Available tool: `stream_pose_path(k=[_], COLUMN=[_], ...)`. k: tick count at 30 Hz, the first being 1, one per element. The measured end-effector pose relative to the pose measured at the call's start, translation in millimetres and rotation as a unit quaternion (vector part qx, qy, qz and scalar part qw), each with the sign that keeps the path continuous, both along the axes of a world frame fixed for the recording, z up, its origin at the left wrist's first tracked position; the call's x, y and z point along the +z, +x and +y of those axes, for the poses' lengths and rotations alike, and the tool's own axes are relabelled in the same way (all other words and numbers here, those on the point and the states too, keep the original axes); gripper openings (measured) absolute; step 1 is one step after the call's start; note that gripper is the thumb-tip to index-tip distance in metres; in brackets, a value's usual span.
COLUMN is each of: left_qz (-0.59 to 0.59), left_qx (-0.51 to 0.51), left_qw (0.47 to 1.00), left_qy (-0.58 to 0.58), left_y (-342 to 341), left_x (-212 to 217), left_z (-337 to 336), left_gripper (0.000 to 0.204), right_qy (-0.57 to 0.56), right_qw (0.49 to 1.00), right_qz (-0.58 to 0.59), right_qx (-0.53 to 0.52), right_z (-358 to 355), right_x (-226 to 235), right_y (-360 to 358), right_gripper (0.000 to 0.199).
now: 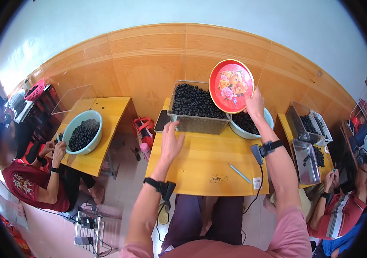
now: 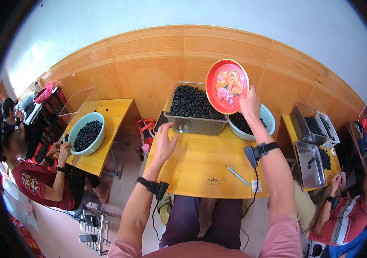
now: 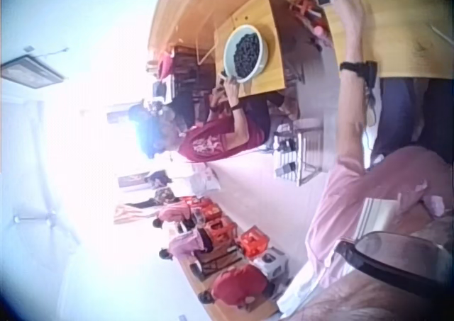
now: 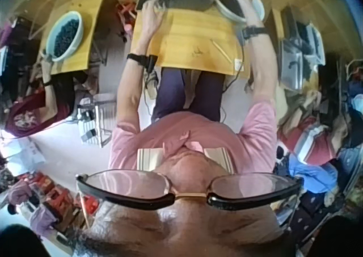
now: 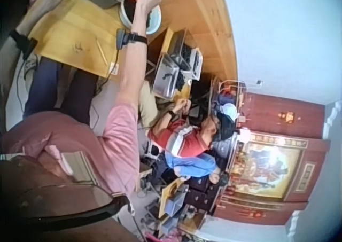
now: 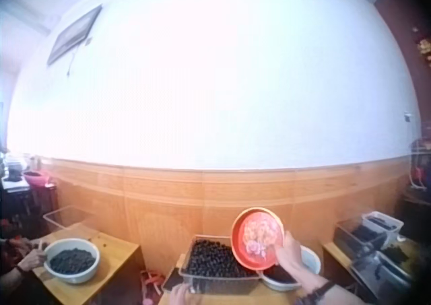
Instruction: Manually picking and sorting small black round parts into different containers.
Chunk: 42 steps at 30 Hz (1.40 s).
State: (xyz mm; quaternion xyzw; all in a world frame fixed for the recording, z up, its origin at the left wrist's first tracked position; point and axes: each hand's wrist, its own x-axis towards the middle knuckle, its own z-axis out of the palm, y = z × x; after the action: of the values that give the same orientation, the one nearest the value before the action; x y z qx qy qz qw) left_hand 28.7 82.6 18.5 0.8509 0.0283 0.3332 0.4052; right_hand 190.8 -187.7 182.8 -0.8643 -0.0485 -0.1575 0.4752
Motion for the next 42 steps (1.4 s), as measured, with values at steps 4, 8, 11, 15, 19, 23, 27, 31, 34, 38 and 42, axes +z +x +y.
stream_pose_path(k=[4,8,11,15,19,23,27,31,34,38,42], left_qz=[-0.004,0.017,0.114,0.260,0.357,0.423,0.438,0.452,0.433,0.411,0.304], left_qx=[0.004,0.006,-0.025,0.005,0.020,0.007,0.021,0.046,0.028,-0.077,-0.136], left_qw=[0.994,0.988,0.982,0.955,0.922,0.885,0.891,0.888,0.901,0.908,0.941], left_qy=[0.108,0.151,0.150,0.145,0.148,0.197,0.113,0.069,-0.006,0.005,0.062], left_y=[42.9,80.7,115.6,152.5,173.2,197.2,220.0,235.9,239.6,241.5,247.4], left_x=[24.2,27.6,37.5,40.1,37.9,27.5,13.3,13.7,20.7,32.6,26.9], left_z=[11.8,23.5,24.7,29.5,22.6,17.2,6.2,-8.8,-32.1,-61.6,-50.9], left_gripper=[0.055,0.057,0.060,0.070,0.080,0.093,0.097,0.100,0.105,0.098,0.081], right_qy=[-0.213,-0.305,-0.332,-0.271,-0.124,-0.069,-0.014,0.056,0.057,0.096,0.188], right_qw=[0.969,0.938,0.927,0.959,0.986,0.986,0.981,0.973,0.972,0.959,0.938], right_qz=[-0.115,-0.163,-0.175,-0.081,0.111,0.149,0.187,0.213,0.217,0.259,0.277], right_qx=[-0.051,-0.015,0.015,-0.035,-0.017,0.001,0.060,0.070,0.072,0.066,0.094], right_z=[23.2,52.6,64.9,75.1,59.8,52.1,44.9,49.5,50.8,50.1,55.8], right_x=[-30.5,-49.8,-66.1,-81.0,-62.5,-67.9,-79.6,-90.8,-87.5,-93.8,-105.7], right_y=[53.5,72.7,82.1,85.6,79.6,86.0,93.3,91.9,84.8,83.6,86.4], right_gripper=[0.029,0.031,0.034,0.041,0.029,0.032,0.028,0.026,0.025,0.028,0.031])
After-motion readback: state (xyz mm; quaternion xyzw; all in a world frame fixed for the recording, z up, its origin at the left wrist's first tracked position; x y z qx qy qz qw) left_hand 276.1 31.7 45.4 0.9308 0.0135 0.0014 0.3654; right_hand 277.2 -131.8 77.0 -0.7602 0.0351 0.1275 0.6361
